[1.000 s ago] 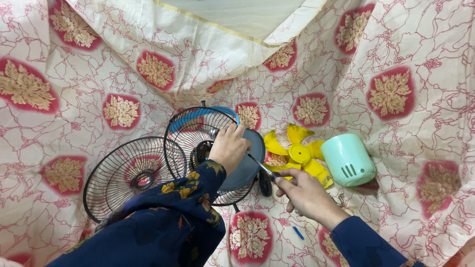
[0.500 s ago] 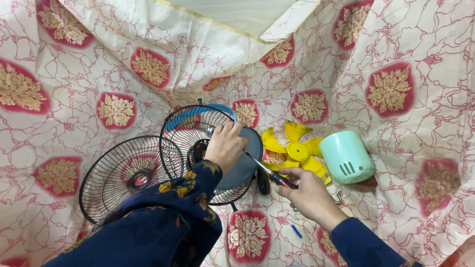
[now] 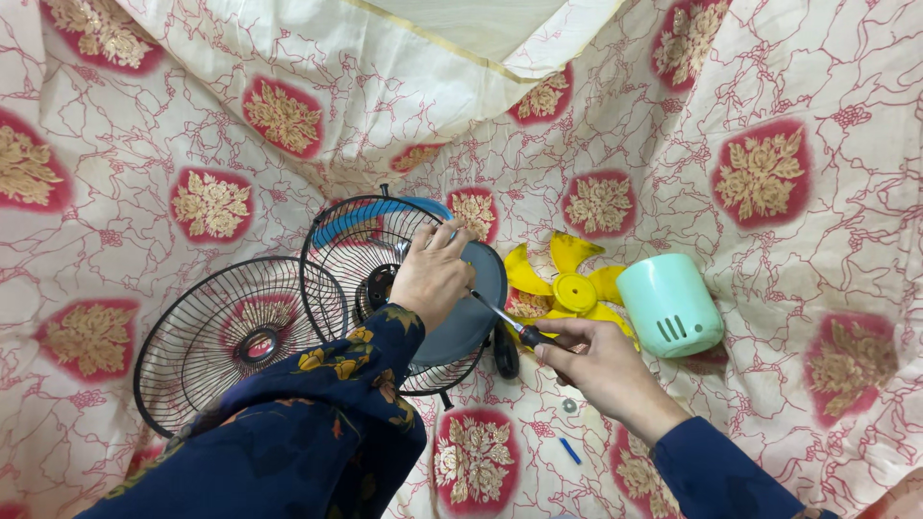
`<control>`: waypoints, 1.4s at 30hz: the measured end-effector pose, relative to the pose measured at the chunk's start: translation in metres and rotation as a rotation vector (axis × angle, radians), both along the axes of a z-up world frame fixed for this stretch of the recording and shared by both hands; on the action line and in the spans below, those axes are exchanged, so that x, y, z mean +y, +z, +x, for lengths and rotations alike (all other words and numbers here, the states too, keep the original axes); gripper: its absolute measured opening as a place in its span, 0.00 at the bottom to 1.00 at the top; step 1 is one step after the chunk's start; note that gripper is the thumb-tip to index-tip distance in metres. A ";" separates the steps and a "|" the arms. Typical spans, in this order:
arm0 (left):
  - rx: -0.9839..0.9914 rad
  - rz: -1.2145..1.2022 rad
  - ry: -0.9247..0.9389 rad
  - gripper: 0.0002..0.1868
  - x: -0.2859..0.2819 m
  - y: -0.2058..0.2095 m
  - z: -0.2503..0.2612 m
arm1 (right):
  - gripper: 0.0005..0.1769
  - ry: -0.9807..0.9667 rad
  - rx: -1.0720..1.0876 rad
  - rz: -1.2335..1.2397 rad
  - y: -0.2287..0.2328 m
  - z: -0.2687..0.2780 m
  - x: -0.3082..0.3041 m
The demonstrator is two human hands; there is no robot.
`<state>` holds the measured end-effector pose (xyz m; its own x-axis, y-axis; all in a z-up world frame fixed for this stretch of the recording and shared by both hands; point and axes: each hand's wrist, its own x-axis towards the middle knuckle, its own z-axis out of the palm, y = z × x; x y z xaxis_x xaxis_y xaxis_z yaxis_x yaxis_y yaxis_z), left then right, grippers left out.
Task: The person uses a screwdriver to remove screws from the rear housing of a blue electric fan. They detach the rear cover and set it aside, exposing the fan motor and internal components.
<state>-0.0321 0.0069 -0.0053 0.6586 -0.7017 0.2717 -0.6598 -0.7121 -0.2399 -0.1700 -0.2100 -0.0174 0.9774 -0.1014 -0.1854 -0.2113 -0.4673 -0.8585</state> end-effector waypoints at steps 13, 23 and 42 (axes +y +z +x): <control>0.059 0.049 -0.038 0.08 -0.010 0.008 0.019 | 0.26 -0.095 0.229 0.121 0.009 0.007 0.009; -0.027 0.105 -0.143 0.09 -0.002 0.006 0.022 | 0.19 0.002 0.290 0.182 -0.009 0.019 -0.012; -0.180 0.177 -0.195 0.13 -0.009 -0.009 0.032 | 0.18 -0.126 0.419 0.456 -0.096 0.037 0.032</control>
<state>-0.0004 -0.0018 -0.0145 0.4597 -0.8568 0.2338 -0.7154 -0.5132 -0.4742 -0.1332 -0.1776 -0.1130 0.7981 -0.0310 -0.6018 -0.6025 -0.0234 -0.7978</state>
